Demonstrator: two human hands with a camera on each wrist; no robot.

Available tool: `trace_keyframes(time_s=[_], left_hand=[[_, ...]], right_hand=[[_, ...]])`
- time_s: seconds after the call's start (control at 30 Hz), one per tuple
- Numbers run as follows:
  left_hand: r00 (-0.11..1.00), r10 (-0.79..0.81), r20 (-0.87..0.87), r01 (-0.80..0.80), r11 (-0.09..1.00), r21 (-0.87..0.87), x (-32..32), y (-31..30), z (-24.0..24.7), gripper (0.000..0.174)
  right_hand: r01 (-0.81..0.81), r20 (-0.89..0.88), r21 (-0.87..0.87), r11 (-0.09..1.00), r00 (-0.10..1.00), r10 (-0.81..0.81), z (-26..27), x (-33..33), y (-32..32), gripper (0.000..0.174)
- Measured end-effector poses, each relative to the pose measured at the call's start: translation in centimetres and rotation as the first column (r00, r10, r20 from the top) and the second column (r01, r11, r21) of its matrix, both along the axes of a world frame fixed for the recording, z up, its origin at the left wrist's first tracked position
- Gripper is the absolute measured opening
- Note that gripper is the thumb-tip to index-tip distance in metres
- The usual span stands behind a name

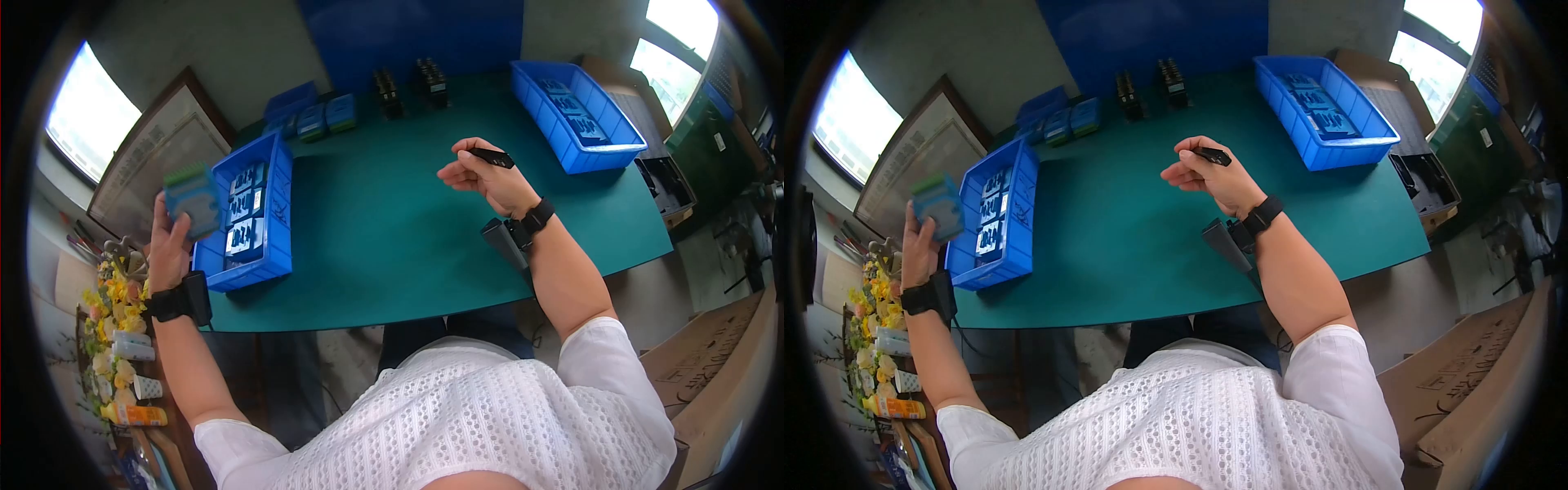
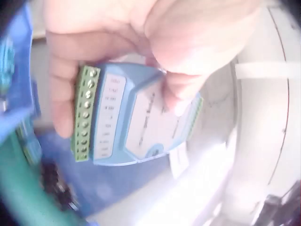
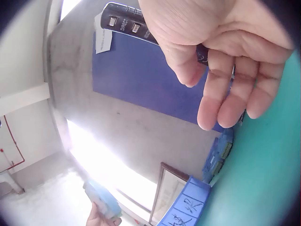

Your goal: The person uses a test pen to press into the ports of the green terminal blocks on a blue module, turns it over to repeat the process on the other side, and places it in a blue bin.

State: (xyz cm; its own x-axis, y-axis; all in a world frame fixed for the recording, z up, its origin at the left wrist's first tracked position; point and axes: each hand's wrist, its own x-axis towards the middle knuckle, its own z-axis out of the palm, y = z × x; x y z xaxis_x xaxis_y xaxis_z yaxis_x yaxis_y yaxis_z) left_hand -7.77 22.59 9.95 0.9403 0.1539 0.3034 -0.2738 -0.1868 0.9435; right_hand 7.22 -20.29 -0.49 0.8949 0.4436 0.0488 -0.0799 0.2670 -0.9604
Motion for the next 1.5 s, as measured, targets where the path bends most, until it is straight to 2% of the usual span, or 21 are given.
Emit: trace_keyframes(time_s=[0.07, 0.13, 0.17, 0.2, 0.27, 0.3, 0.4, 0.5, 0.6, 0.7, 0.8, 0.9, 1.0, 1.1, 1.2, 1.3, 1.4, 1.5], left_hand=[[0.988, -0.084, 0.126, 0.108, 0.974, -0.2, 1.1, -3.4, 0.4, 0.039], [0.984, -0.155, 0.084, 0.175, 0.922, -0.346, 2.5, -6.9, -0.7, 0.038], [0.953, -0.288, 0.092, 0.298, 0.847, -0.439, 2.9, -10.1, -1.0, 0.037], [0.96, -0.275, 0.048, 0.262, 0.825, -0.501, 3.8, -12.2, -2.4, 0.04], [0.868, -0.495, 0.042, 0.41, 0.668, -0.621, 5.2, -16.9, -4.0, 0.049], [0.838, -0.546, 0.016, 0.407, 0.605, -0.684, 5.9, -18.4, -5.6, 0.051], [0.698, -0.714, -0.056, 0.305, 0.368, -0.879, 6.7, -22.5, -7.8, 0.042], [0.587, -0.808, -0.046, 0.249, 0.234, -0.94, 7.4, -24.0, -10.2, 0.042], [0.509, -0.858, 0.068, 0.304, 0.105, -0.947, 7.6, -23.9, -11.2, 0.042], [0.478, -0.866, 0.144, 0.423, 0.084, -0.902, 7.4, -23.7, -11.9, 0.043], [0.404, -0.907, 0.117, 0.44, 0.08, -0.895, 7.5, -23.6, -12.5, 0.046], [0.457, -0.88, -0.127, 0.389, 0.326, -0.861, 6.8, -23.6, -11.0, 0.05], [0.547, -0.815, -0.191, 0.346, 0.427, -0.835, 6.5, -24.3, -10.8, 0.058], [0.701, -0.697, -0.153, 0.279, 0.465, -0.84, 6.8, -24.6, -11.4, 0.062], [0.694, -0.701, -0.165, 0.3, 0.49, -0.819, 6.8, -23.8, -11.3, 0.061], [0.709, -0.684, -0.175, 0.396, 0.59, -0.704, 6.7, -23.7, -11.2, 0.059], [0.74, -0.648, -0.182, 0.415, 0.652, -0.635, 6.3, -24.0, -10.9, 0.057], [0.748, -0.637, -0.187, 0.391, 0.651, -0.651, 6.3, -23.9, -11.2, 0.058]], right_hand=[[-0.003, 0.004, 0.023, 1.0, 1.0, 0.003, 0.0, 0.0, 0.0, 0.018], [-0.004, 0.002, 0.049, 0.999, 1.0, 0.004, -0.1, 0.0, 0.0, 0.017], [0.001, 0.016, 0.045, 0.999, 1.0, -0.002, 0.0, 0.0, -0.1, 0.018], [0.008, 0.032, 0.041, 0.999, 0.999, -0.01, 0.1, -0.2, -0.1, 0.019], [-0.001, 0.055, 0.071, 0.997, 0.998, -0.003, 0.0, -0.3, -0.3, 0.023], [-0.02, 0.062, 0.104, 0.994, 0.998, 0.013, -0.2, -0.3, -0.3, 0.025], [-0.095, 0.046, 0.261, 0.961, 0.995, 0.086, -0.3, -0.9, 0.2, 0.031], [-0.17, 0.035, 0.385, 0.907, 0.985, 0.17, -1.0, -1.0, 0.9, 0.029], [-0.188, 0.01, 0.457, 0.869, 0.978, 0.206, -1.0, -1.4, 1.4, 0.025], [-0.121, 0.014, 0.426, 0.897, 0.992, 0.127, -0.9, -1.9, 2.1, 0.028], [-0.085, 0.006, 0.356, 0.931, 0.996, 0.089, -1.1, -1.8, 1.9, 0.029], [-0.054, 0.04, 0.33, 0.942, 0.998, 0.043, -0.9, -1.8, 1.7, 0.03], [0.041, 0.12, 0.261, 0.965, 0.99, -0.075, -0.8, -1.7, 1.7, 0.027], [0.103, 0.129, 0.207, 0.973, 0.983, -0.131, -0.4, -1.6, 1.3, 0.025], [0.134, 0.16, 0.19, 0.973, 0.973, -0.165, -0.6, -1.3, 1.2, 0.025], [0.173, 0.234, 0.148, 0.974, 0.95, -0.205, -0.7, -1.3, 1.1, 0.025], [0.189, 0.259, 0.106, 0.976, 0.943, -0.211, -0.8, -1.2, 1.0, 0.025], [0.185, 0.242, 0.084, 0.979, 0.95, -0.2, -1.0, -1.1, 0.9, 0.025]])
